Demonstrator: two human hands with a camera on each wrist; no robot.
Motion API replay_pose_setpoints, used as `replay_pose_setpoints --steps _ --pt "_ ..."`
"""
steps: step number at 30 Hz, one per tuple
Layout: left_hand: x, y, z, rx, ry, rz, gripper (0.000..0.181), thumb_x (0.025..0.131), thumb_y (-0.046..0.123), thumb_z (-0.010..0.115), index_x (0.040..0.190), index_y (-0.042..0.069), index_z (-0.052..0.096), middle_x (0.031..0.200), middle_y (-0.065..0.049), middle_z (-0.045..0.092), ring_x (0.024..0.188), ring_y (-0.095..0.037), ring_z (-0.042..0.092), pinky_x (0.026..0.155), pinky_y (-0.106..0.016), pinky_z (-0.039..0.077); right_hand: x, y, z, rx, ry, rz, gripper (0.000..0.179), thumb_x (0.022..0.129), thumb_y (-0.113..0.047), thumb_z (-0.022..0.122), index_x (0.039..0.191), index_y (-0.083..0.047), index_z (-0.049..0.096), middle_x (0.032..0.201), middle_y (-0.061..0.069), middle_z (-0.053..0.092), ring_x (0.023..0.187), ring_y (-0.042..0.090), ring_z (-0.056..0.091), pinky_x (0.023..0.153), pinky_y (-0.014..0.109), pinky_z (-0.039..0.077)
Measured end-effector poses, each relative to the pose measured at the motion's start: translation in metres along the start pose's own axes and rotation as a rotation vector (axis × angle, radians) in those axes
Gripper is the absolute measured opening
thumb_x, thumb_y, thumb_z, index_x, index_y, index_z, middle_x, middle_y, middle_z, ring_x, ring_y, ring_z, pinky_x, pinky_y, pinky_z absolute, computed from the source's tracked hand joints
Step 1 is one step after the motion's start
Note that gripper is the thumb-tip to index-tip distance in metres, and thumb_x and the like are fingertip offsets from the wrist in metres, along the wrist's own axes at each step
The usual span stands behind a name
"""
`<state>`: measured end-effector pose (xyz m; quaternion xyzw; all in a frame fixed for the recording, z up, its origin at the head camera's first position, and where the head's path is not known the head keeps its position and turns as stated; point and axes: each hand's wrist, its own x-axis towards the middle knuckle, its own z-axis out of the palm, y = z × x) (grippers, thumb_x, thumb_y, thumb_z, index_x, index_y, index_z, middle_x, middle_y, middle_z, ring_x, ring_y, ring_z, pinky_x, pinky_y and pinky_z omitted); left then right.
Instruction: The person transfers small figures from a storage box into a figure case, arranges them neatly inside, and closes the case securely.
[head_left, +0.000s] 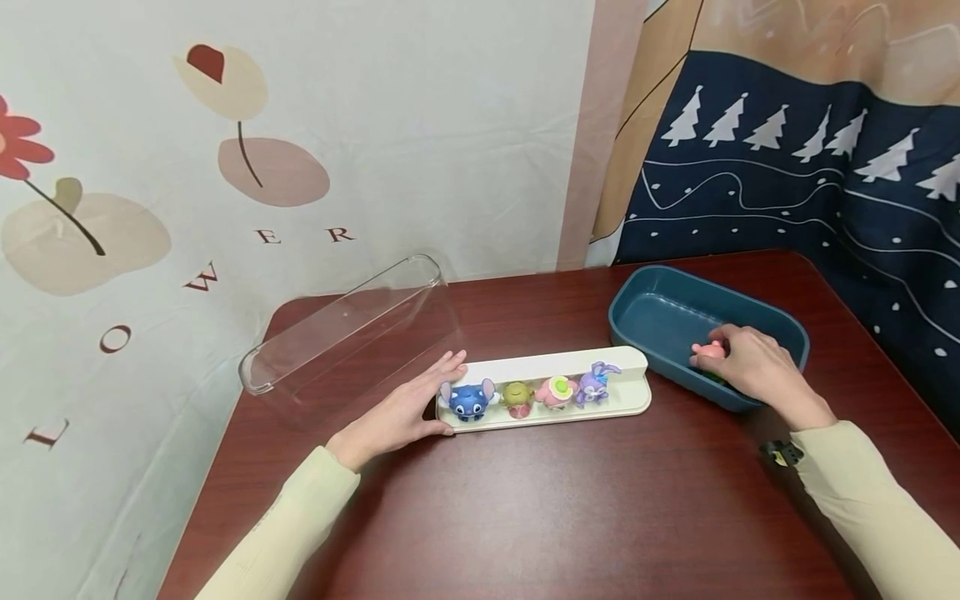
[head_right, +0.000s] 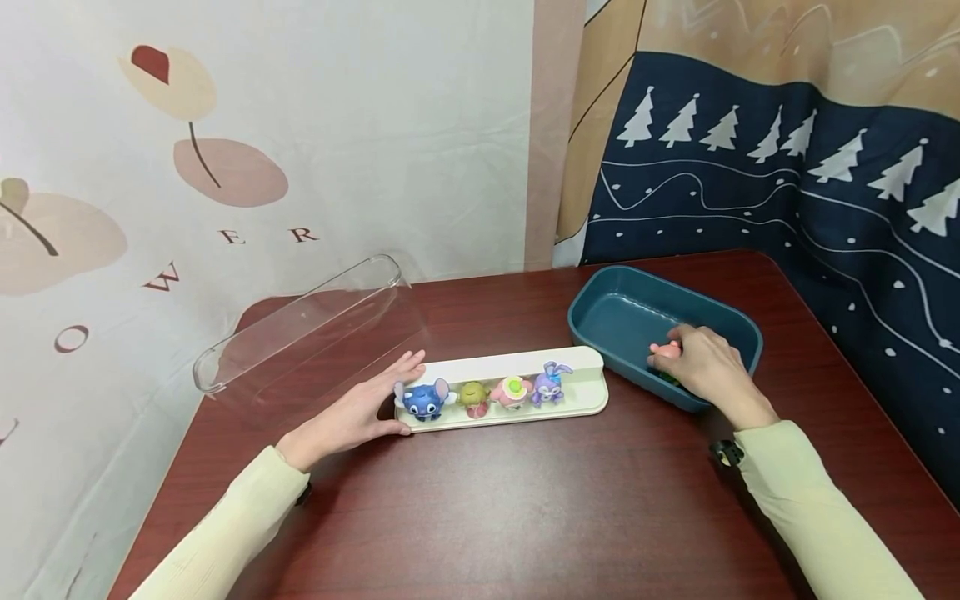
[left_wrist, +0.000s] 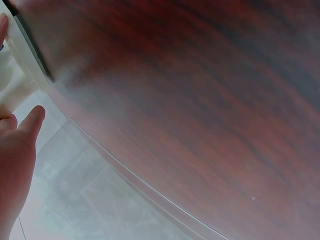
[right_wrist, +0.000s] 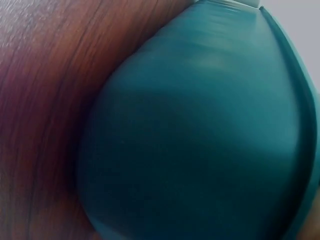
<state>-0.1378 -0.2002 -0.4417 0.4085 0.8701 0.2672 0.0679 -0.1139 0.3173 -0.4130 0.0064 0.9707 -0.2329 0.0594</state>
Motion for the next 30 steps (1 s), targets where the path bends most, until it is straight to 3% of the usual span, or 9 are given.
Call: replay_pose_setpoints --steps 5,13,24,30 --pt "0.000 0.000 0.001 -0.005 0.000 -0.002 0.091 0.082 0.013 0.089 0.158 0.007 0.040 0.172 -0.007 0.022 0.158 -0.028 0.017 0.121 -0.044 0.030 -0.001 -0.001 -0.001 0.027 0.031 0.002 0.062 0.098 -0.031 0.069 0.136 0.014 0.051 0.111 0.030 0.059 0.093 0.040 0.054 0.069 0.045 0.049" --pt "0.001 -0.001 0.000 0.005 0.003 0.004 0.092 0.081 0.013 0.090 0.158 0.006 0.040 0.171 -0.009 0.024 0.158 -0.028 0.018 0.121 -0.045 0.031 -0.012 -0.006 -0.012 0.094 0.106 0.004 0.069 0.100 -0.040 0.068 0.141 0.011 0.048 0.120 0.033 0.058 0.098 0.041 0.056 0.065 0.031 0.050" --pt "0.002 -0.002 0.000 0.021 0.011 0.026 0.092 0.080 0.014 0.091 0.157 0.006 0.041 0.170 -0.010 0.025 0.157 -0.029 0.020 0.120 -0.045 0.032 -0.025 -0.022 -0.018 0.166 0.243 -0.073 0.064 0.098 -0.033 0.073 0.143 0.006 0.051 0.127 0.030 0.059 0.102 0.042 0.060 0.062 0.014 0.048" --pt "0.002 -0.002 0.001 0.027 0.013 0.030 0.091 0.080 0.014 0.091 0.156 0.005 0.042 0.169 -0.014 0.027 0.157 -0.030 0.020 0.120 -0.046 0.033 -0.032 -0.035 -0.018 0.228 0.258 -0.116 0.062 0.097 -0.032 0.074 0.145 0.002 0.052 0.135 0.030 0.057 0.107 0.047 0.065 0.067 0.003 0.043"
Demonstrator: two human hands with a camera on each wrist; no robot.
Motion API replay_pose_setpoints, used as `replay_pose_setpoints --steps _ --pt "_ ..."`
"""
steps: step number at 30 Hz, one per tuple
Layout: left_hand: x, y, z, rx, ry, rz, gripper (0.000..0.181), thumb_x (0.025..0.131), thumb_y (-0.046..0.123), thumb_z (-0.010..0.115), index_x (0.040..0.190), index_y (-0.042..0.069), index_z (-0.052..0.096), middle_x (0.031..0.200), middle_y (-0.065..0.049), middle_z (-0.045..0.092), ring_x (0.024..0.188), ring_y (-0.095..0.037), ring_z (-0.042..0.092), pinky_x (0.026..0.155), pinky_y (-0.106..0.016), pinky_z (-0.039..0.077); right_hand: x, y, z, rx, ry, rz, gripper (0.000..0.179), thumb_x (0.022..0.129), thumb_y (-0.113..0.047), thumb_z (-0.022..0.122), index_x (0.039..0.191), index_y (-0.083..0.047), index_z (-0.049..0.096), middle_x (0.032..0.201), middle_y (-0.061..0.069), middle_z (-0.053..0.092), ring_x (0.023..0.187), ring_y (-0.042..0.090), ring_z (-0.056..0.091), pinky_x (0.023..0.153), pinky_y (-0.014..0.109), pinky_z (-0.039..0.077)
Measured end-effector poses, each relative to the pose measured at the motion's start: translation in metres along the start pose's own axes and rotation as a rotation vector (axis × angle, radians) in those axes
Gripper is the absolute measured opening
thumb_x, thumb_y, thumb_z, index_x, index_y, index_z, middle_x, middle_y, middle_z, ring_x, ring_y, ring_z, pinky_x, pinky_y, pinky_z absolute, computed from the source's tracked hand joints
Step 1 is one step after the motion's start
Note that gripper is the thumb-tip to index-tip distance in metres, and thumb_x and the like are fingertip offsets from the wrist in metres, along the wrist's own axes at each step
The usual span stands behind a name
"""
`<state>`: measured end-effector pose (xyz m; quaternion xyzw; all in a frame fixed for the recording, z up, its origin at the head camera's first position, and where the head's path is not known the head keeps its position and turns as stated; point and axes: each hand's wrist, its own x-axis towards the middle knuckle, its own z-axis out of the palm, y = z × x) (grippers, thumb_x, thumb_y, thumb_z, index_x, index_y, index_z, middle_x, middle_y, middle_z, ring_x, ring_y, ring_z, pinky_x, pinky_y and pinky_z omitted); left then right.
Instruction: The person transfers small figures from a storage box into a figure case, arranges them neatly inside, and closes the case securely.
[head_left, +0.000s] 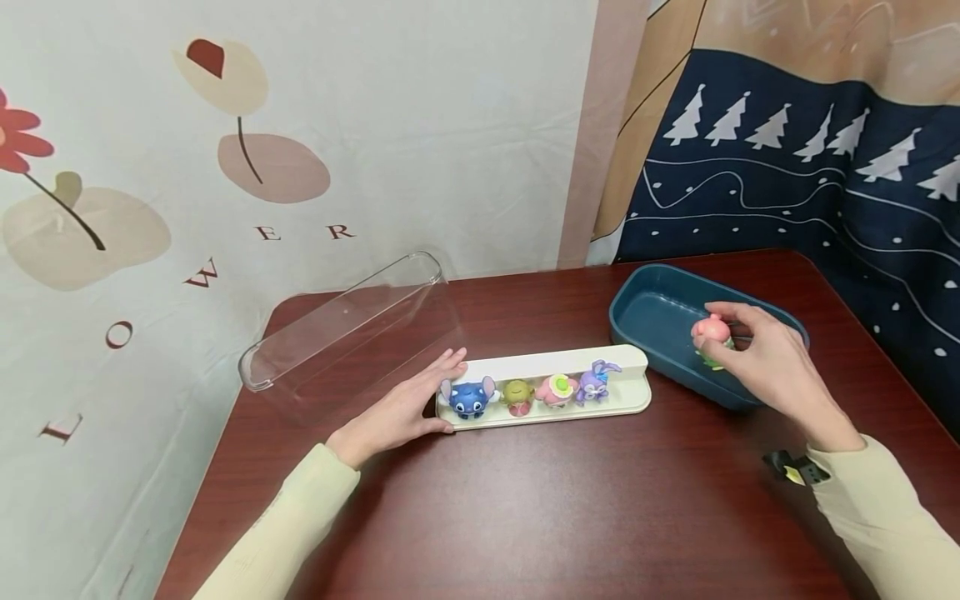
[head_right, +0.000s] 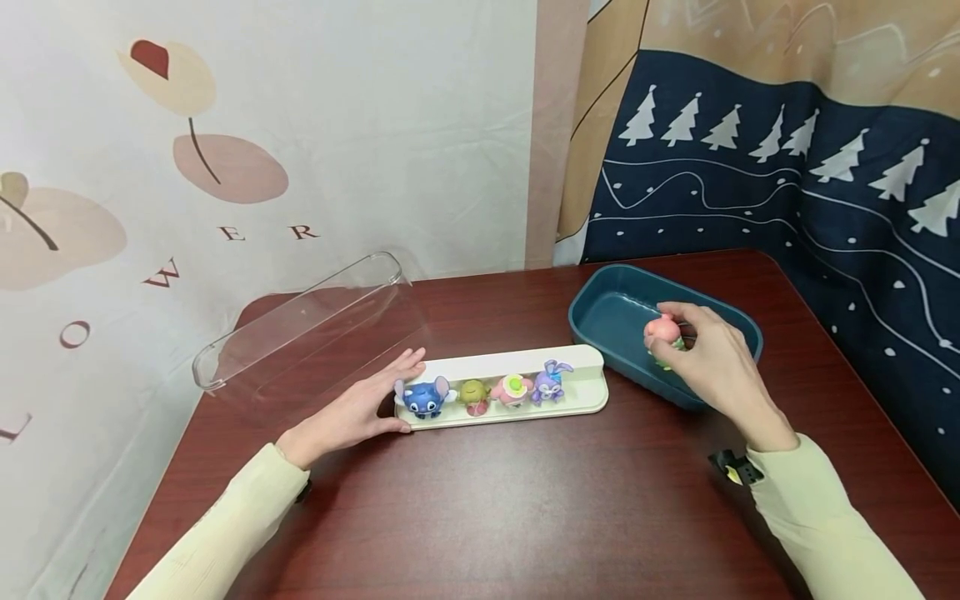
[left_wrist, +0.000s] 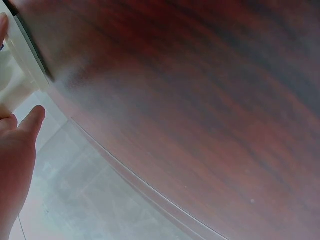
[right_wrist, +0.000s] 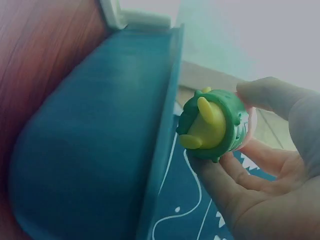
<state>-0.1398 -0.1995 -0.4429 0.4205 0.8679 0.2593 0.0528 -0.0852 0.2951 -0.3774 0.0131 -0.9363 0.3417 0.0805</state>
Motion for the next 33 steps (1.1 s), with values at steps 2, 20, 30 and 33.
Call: replay_pose_setpoints --steps 2,20,30,33 --pt "0.000 0.000 0.000 0.001 0.000 -0.002 0.090 0.080 0.014 0.091 0.156 0.005 0.043 0.169 -0.015 0.028 0.157 -0.030 0.020 0.120 -0.046 0.033 -0.002 -0.004 0.001 0.028 -0.005 -0.004 0.062 0.097 -0.032 0.074 0.145 0.001 0.052 0.137 0.029 0.057 0.109 0.047 0.065 0.070 0.000 0.041" --pt "0.000 0.002 -0.001 0.005 0.004 -0.002 0.091 0.080 0.013 0.091 0.156 0.004 0.042 0.169 -0.013 0.027 0.156 -0.032 0.021 0.120 -0.047 0.033 -0.010 -0.024 0.017 0.255 -0.131 -0.128 0.056 0.099 -0.024 0.074 0.149 -0.008 0.055 0.141 0.017 0.061 0.111 0.000 0.062 0.085 0.007 0.050" --pt "-0.001 0.001 0.000 -0.010 0.008 0.006 0.090 0.080 0.013 0.090 0.156 0.004 0.042 0.170 -0.012 0.026 0.157 -0.030 0.020 0.122 -0.042 0.030 -0.013 -0.025 0.029 0.317 -0.194 -0.150 0.043 0.099 -0.022 0.073 0.140 -0.012 0.064 0.135 0.010 0.066 0.109 -0.001 0.064 0.088 0.011 0.051" --pt "-0.001 0.001 0.000 -0.012 0.009 0.007 0.090 0.080 0.012 0.090 0.156 0.004 0.042 0.170 -0.012 0.026 0.157 -0.031 0.020 0.122 -0.042 0.029 -0.012 -0.025 0.031 0.307 -0.183 -0.167 0.041 0.098 -0.019 0.075 0.137 -0.012 0.065 0.133 0.009 0.067 0.109 -0.002 0.063 0.089 0.010 0.050"
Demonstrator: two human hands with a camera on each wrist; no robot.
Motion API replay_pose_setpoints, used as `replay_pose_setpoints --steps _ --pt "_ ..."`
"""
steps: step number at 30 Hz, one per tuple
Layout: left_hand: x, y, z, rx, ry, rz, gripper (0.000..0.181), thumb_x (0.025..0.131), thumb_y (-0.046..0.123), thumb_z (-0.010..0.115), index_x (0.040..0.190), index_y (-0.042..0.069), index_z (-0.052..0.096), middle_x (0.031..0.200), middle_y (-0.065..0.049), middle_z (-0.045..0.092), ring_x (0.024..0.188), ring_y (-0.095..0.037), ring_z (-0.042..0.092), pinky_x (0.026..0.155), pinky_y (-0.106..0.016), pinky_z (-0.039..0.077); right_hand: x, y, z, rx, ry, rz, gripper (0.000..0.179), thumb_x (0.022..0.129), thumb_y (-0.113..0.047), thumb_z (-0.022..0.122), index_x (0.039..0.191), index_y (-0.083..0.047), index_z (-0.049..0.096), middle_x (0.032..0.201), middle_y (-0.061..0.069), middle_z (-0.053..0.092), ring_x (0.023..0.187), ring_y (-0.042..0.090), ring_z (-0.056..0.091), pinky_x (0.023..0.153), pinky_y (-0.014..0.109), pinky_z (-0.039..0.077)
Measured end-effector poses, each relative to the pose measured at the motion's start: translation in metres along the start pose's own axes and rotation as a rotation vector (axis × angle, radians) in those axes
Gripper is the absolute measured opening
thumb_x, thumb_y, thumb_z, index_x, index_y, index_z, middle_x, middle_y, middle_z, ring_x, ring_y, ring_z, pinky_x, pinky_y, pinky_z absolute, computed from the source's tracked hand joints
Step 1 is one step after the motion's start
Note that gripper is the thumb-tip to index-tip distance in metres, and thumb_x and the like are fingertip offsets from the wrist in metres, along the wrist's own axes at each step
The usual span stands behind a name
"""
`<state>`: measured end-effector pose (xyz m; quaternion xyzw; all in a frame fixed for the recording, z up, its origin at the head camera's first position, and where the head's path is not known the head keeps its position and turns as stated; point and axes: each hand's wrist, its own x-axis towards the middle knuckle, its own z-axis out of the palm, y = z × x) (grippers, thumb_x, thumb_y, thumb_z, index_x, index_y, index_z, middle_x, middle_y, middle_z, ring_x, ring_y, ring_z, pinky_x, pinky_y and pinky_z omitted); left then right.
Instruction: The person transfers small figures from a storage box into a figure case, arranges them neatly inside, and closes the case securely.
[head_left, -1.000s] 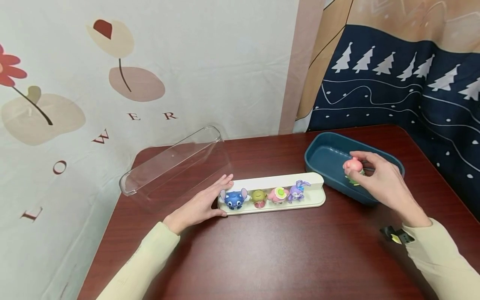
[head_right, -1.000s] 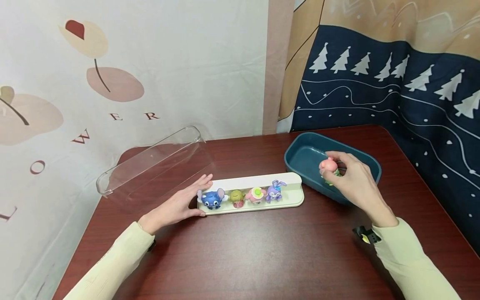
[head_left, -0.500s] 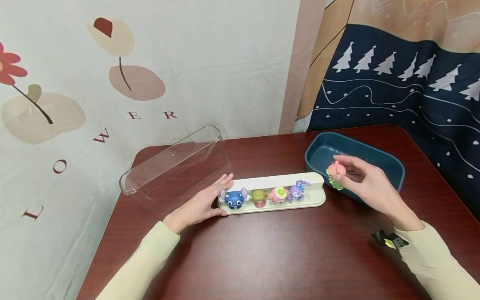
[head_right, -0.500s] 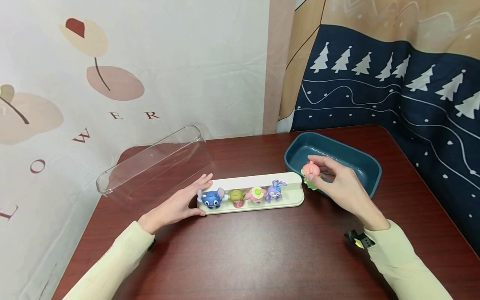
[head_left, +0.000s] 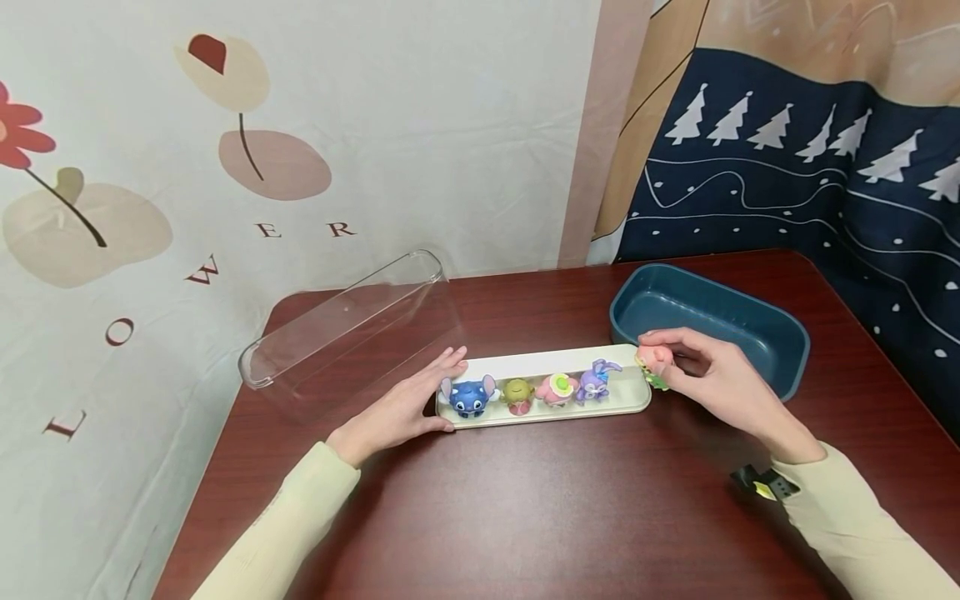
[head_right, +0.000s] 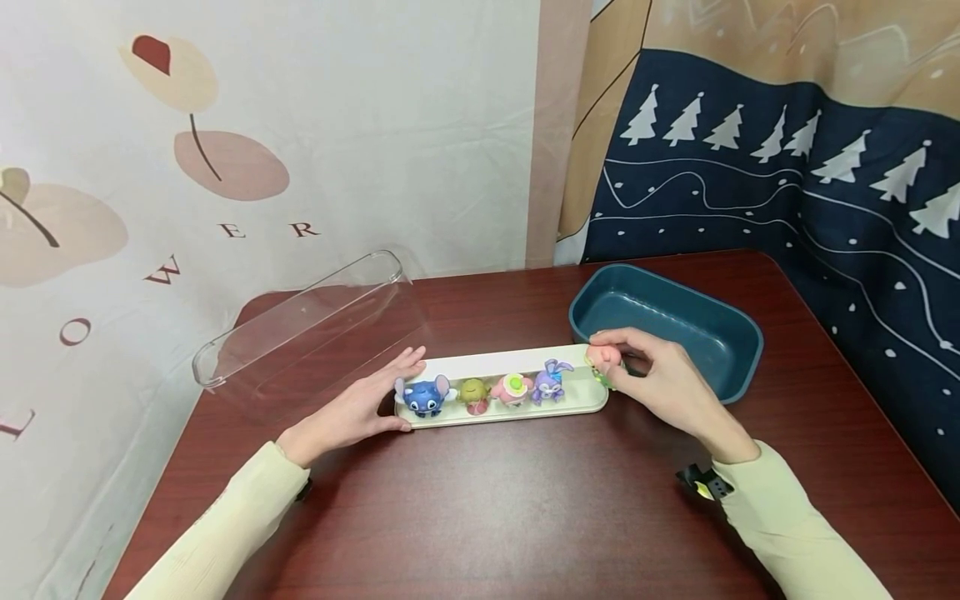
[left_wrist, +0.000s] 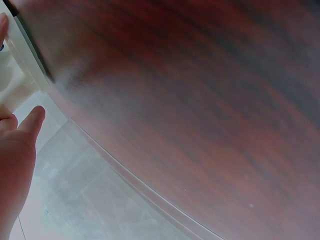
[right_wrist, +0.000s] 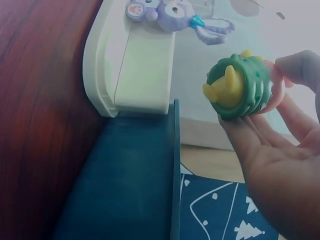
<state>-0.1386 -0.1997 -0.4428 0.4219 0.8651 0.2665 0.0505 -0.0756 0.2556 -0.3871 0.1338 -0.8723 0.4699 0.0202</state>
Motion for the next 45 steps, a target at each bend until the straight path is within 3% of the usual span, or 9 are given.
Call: replay_pose_setpoints --steps 12,20,27,35,45 --pt "0.002 0.000 0.000 0.021 -0.002 -0.003 0.091 0.080 0.015 0.091 0.156 0.005 0.042 0.170 -0.011 0.026 0.156 -0.034 0.022 0.121 -0.045 0.031 0.001 0.001 0.004 -0.026 0.026 0.035 0.036 0.096 -0.026 0.077 0.129 -0.015 0.067 0.124 0.008 0.070 0.106 0.005 0.066 0.087 0.010 0.051" --pt "0.002 0.000 0.000 0.015 -0.005 -0.010 0.091 0.081 0.015 0.090 0.157 0.005 0.041 0.169 -0.013 0.026 0.157 -0.031 0.020 0.122 -0.044 0.030 0.001 0.004 0.006 -0.059 0.011 0.014 0.034 0.097 -0.028 0.076 0.129 -0.019 0.070 0.125 0.002 0.070 0.109 0.006 0.062 0.089 0.012 0.051" --pt "0.001 0.000 0.000 0.008 -0.007 -0.016 0.091 0.081 0.015 0.090 0.157 0.005 0.041 0.170 -0.011 0.025 0.157 -0.031 0.020 0.122 -0.043 0.029 -0.001 0.004 0.009 -0.113 -0.017 0.001 0.037 0.096 -0.028 0.077 0.131 -0.019 0.070 0.132 0.002 0.069 0.114 0.019 0.060 0.088 0.025 0.056" --pt "0.001 -0.001 0.000 0.014 -0.001 -0.010 0.092 0.081 0.015 0.090 0.157 0.005 0.041 0.170 -0.010 0.025 0.156 -0.033 0.021 0.121 -0.046 0.031 -0.004 0.010 0.012 -0.106 -0.078 -0.031 0.040 0.095 -0.020 0.079 0.132 -0.014 0.067 0.135 0.006 0.066 0.119 0.021 0.060 0.092 0.015 0.052" --pt "0.000 0.000 0.000 0.004 -0.011 -0.021 0.093 0.081 0.014 0.090 0.158 0.006 0.039 0.170 -0.010 0.025 0.158 -0.029 0.018 0.121 -0.045 0.030 -0.006 0.015 0.019 -0.138 -0.105 -0.041 0.041 0.093 -0.009 0.079 0.132 -0.014 0.067 0.131 0.007 0.067 0.114 0.021 0.062 0.094 0.043 0.057"
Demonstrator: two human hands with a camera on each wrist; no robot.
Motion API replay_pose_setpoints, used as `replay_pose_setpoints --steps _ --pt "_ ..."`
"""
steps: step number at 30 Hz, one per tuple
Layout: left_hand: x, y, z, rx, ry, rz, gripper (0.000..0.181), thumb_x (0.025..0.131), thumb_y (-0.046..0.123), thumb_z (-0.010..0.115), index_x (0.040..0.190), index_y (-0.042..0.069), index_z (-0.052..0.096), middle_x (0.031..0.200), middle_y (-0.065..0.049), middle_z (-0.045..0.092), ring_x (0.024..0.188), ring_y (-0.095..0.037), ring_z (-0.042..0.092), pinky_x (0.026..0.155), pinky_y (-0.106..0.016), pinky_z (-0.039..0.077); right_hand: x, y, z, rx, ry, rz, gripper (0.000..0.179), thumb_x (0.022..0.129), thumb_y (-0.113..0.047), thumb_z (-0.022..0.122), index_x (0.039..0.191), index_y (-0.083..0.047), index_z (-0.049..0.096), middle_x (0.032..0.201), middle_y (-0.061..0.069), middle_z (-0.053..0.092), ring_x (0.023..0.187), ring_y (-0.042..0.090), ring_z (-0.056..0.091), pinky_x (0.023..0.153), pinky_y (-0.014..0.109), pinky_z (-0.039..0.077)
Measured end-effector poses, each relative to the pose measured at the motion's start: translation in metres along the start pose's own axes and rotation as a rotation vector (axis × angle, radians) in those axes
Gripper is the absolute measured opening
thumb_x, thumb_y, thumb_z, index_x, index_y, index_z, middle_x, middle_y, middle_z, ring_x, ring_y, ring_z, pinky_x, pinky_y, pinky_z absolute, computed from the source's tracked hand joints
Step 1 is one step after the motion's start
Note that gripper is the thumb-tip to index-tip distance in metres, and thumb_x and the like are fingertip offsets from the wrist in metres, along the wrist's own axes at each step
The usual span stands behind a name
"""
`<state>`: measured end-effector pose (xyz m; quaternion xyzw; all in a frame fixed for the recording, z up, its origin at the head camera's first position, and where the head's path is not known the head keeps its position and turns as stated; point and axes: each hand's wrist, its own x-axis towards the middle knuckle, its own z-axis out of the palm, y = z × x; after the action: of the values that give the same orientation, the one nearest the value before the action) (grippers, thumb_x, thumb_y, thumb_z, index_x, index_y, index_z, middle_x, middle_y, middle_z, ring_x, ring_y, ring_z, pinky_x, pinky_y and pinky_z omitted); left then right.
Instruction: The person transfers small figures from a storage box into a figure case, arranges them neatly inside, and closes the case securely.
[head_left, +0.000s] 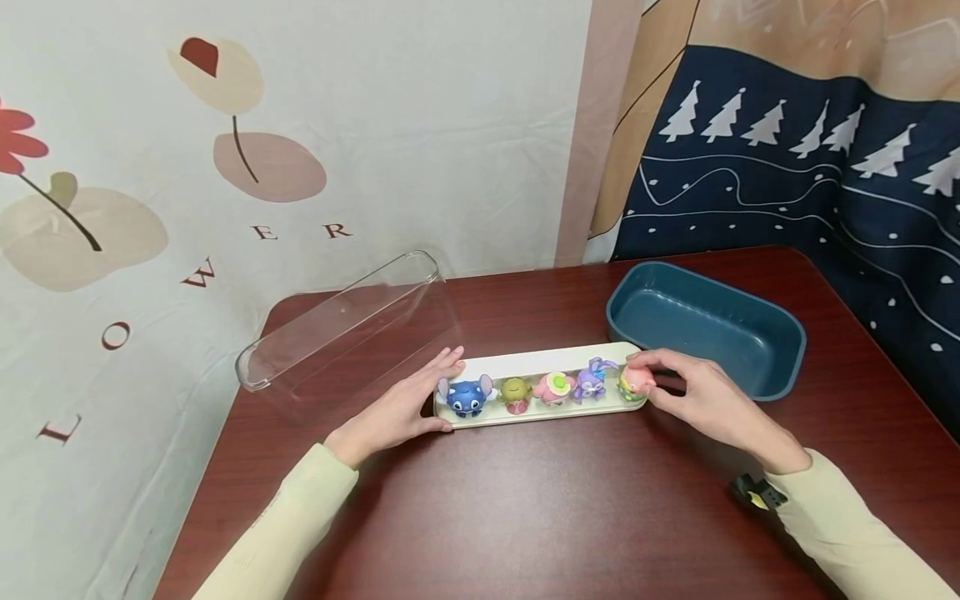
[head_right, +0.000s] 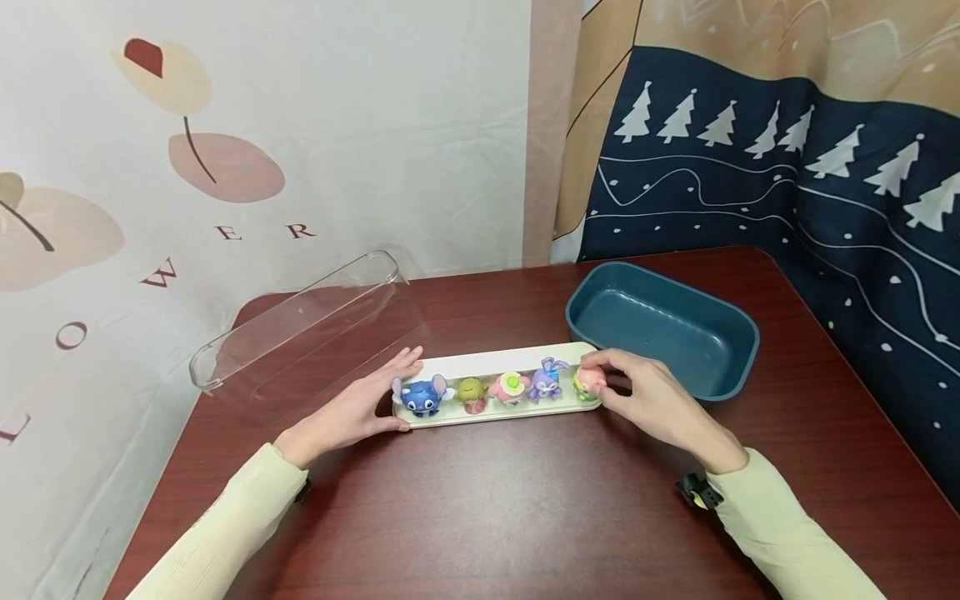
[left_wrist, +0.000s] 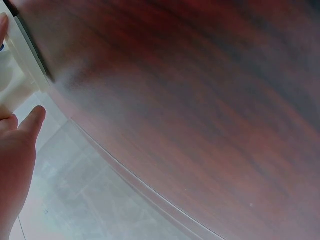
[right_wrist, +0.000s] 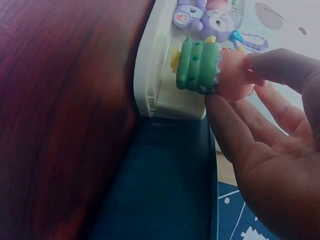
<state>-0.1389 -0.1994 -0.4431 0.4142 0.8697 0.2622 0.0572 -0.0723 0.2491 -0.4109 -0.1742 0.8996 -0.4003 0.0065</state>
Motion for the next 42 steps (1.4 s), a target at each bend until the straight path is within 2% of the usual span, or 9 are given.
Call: replay_pose_setpoints --steps 5,10,20,27,33,42 --pt "0.000 0.000 0.000 0.003 0.003 0.006 0.093 0.081 0.015 0.090 0.158 0.006 0.039 0.170 -0.011 0.025 0.157 -0.029 0.019 0.122 -0.044 0.030 0.000 0.003 0.004 -0.039 0.003 -0.018 0.041 0.092 -0.007 0.079 0.132 -0.012 0.068 0.130 0.008 0.067 0.115 0.024 0.062 0.095 0.045 0.056" --pt "0.000 0.000 0.000 0.009 0.003 0.012 0.093 0.081 0.014 0.090 0.158 0.006 0.039 0.170 -0.011 0.025 0.157 -0.029 0.019 0.121 -0.044 0.030 0.000 0.003 0.006 -0.127 0.047 -0.045 0.038 0.093 -0.014 0.080 0.129 -0.013 0.071 0.133 0.006 0.064 0.119 0.025 0.059 0.096 0.047 0.057" --pt "0.001 -0.001 0.001 0.006 0.016 0.020 0.092 0.080 0.014 0.091 0.157 0.005 0.041 0.168 -0.016 0.028 0.157 -0.030 0.020 0.122 -0.044 0.028 -0.001 0.004 0.011 -0.233 0.132 -0.095 0.034 0.088 -0.014 0.084 0.120 -0.019 0.075 0.125 0.002 0.064 0.110 0.018 0.058 0.087 0.041 0.056" --pt "0.000 -0.001 0.001 0.005 0.017 0.017 0.093 0.080 0.014 0.091 0.157 0.005 0.041 0.169 -0.015 0.027 0.157 -0.030 0.020 0.122 -0.044 0.028 -0.002 0.000 0.012 -0.249 0.136 -0.067 0.035 0.087 -0.016 0.085 0.120 -0.019 0.074 0.122 0.003 0.065 0.105 0.019 0.057 0.084 0.046 0.055" --pt "0.001 -0.001 0.001 0.004 0.017 0.019 0.092 0.080 0.014 0.091 0.157 0.005 0.041 0.168 -0.016 0.028 0.157 -0.031 0.021 0.123 -0.044 0.027 -0.001 -0.003 0.015 -0.261 0.131 -0.021 0.036 0.086 -0.020 0.087 0.119 -0.020 0.074 0.117 0.002 0.064 0.101 0.019 0.056 0.081 0.045 0.054" --pt "0.001 -0.001 0.000 0.000 0.011 0.020 0.091 0.081 0.014 0.090 0.157 0.004 0.041 0.168 -0.017 0.028 0.157 -0.030 0.020 0.123 -0.043 0.027 0.001 -0.003 0.017 -0.263 0.148 -0.053 0.037 0.085 -0.012 0.086 0.118 -0.019 0.073 0.115 0.003 0.064 0.098 0.018 0.055 0.076 0.040 0.054"
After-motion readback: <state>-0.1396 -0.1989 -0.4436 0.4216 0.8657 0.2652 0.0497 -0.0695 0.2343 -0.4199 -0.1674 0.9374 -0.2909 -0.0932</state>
